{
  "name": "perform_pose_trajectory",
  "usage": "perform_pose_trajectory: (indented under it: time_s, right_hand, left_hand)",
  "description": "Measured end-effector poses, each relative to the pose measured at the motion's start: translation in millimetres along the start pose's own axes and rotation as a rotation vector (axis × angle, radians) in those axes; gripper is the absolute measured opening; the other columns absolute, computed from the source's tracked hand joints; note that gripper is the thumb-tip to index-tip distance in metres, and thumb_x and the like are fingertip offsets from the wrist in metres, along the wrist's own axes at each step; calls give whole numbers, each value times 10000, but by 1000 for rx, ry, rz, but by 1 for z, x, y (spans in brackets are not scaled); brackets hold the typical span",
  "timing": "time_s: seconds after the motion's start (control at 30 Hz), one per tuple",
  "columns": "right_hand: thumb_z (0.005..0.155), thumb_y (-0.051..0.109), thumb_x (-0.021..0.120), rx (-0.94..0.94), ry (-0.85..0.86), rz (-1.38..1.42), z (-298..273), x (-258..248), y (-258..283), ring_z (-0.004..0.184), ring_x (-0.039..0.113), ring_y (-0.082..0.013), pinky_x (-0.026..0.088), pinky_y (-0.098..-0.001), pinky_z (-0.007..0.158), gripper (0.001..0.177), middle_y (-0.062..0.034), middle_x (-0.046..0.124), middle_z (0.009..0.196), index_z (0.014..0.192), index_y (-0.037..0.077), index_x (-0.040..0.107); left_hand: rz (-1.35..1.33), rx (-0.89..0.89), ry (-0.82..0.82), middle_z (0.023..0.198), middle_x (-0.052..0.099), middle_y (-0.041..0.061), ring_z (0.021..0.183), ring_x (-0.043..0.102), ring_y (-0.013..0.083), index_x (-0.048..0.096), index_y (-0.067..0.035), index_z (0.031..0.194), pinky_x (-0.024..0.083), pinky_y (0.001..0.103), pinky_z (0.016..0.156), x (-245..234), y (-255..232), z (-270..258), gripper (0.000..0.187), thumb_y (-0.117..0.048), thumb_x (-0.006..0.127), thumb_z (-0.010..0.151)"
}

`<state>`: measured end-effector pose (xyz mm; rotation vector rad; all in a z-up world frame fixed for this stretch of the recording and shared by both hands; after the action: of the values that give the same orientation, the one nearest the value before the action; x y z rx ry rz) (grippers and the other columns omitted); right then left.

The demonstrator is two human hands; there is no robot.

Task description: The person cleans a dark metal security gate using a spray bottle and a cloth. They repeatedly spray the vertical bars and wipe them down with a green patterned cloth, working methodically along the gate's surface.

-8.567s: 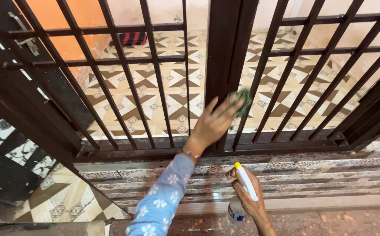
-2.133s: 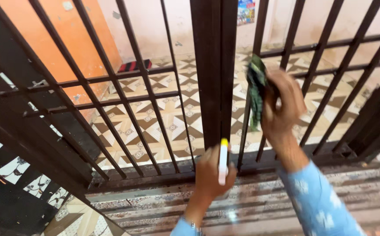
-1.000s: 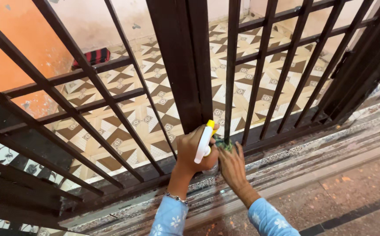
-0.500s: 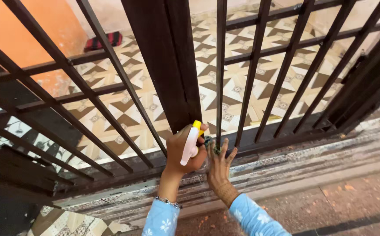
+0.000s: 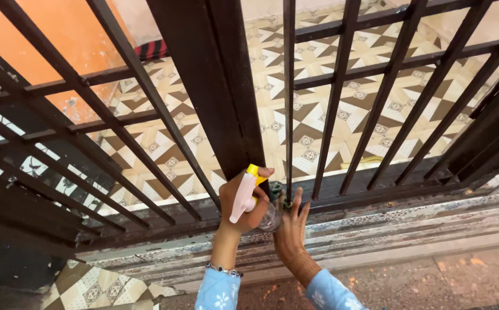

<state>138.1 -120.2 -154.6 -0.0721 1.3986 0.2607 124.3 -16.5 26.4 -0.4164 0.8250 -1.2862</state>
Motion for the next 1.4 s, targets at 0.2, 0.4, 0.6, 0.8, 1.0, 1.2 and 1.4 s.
perform_pose_trajectory:
  time_s: [0.2, 0.4, 0.6, 0.8, 1.0, 1.2, 1.4]
  right_hand:
    - [794, 78, 692, -172, -51, -110, -15, 1, -14, 1485, -34, -504, 178, -773, 1107, 804, -204, 350, 1553, 1519, 19, 351]
    - [768, 93, 736, -19, 95, -97, 1, 8, -6, 1474, -26, -522, 168, -734, 1126, 916, -200, 264, 1649, 1574, 29, 306]
    - [791, 77, 716, -108, -165, -56, -2, -7, -10, 1491, 129, -476, 318, -688, 1059, 712, -194, 479, 1474, 1459, 57, 470]
    - [819, -10, 690, -43, -355, 356, -44, -48, -44, 1201, 580, -272, 505, -521, 1047, 484, -118, 697, 1144, 1259, 190, 655]
    - [1007, 229, 425, 193, -634, 1064, -55, -147, -84, 928, 685, -240, 625, -409, 655, 454, -179, 591, 1280, 1405, 31, 516]
    - [1155, 277, 183, -74, -917, 509, -12, -217, -20, 1298, 504, -442, 416, -570, 1118, 558, -266, 519, 1311, 1565, -81, 309]
    - [1059, 59, 513, -101, -791, 687, 6, -184, -21, 940, 660, -322, 560, -454, 768, 575, -259, 643, 1088, 1543, -132, 268]
  left_hand:
    - [-85, 4, 62, 1140, 779, 119, 668, 761, 146, 675, -11, 1145, 586, 259, 619, -7, -9, 6, 430, -7, 652, 716]
    - [-24, 73, 76, 1119, 781, 102, 675, 759, 142, 682, -34, 1151, 586, 254, 627, -9, -15, 8, 432, -13, 654, 720]
    - [76, 67, 76, 826, 743, 58, 611, 712, 145, 721, -63, 1147, 533, 285, 590, -11, -15, 8, 428, -16, 665, 725]
    - [-125, -57, 153, 938, 770, 45, 693, 792, 143, 689, -72, 1141, 596, 279, 648, -13, -21, 14, 406, -26, 618, 743]
    - [13, 29, 151, 907, 794, 39, 673, 783, 180, 707, -103, 1069, 569, 298, 646, -17, -27, 19, 337, -79, 707, 733]
    - [-16, -40, 215, 767, 777, 27, 646, 786, 170, 689, -124, 1057, 568, 292, 648, -15, -19, 19, 299, -109, 696, 758]
    - [0, -30, 156, 702, 724, 70, 606, 744, 188, 718, -102, 1068, 557, 318, 621, -17, -17, 20, 354, -92, 718, 714]
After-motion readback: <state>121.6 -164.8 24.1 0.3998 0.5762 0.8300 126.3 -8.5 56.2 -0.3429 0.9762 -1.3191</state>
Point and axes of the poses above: each hand's wrist, its own z-axis towards the middle knuckle, its own x-axis out of the palm, y = z × x, the point moved 7 cm from there along z, towards the middle knuckle
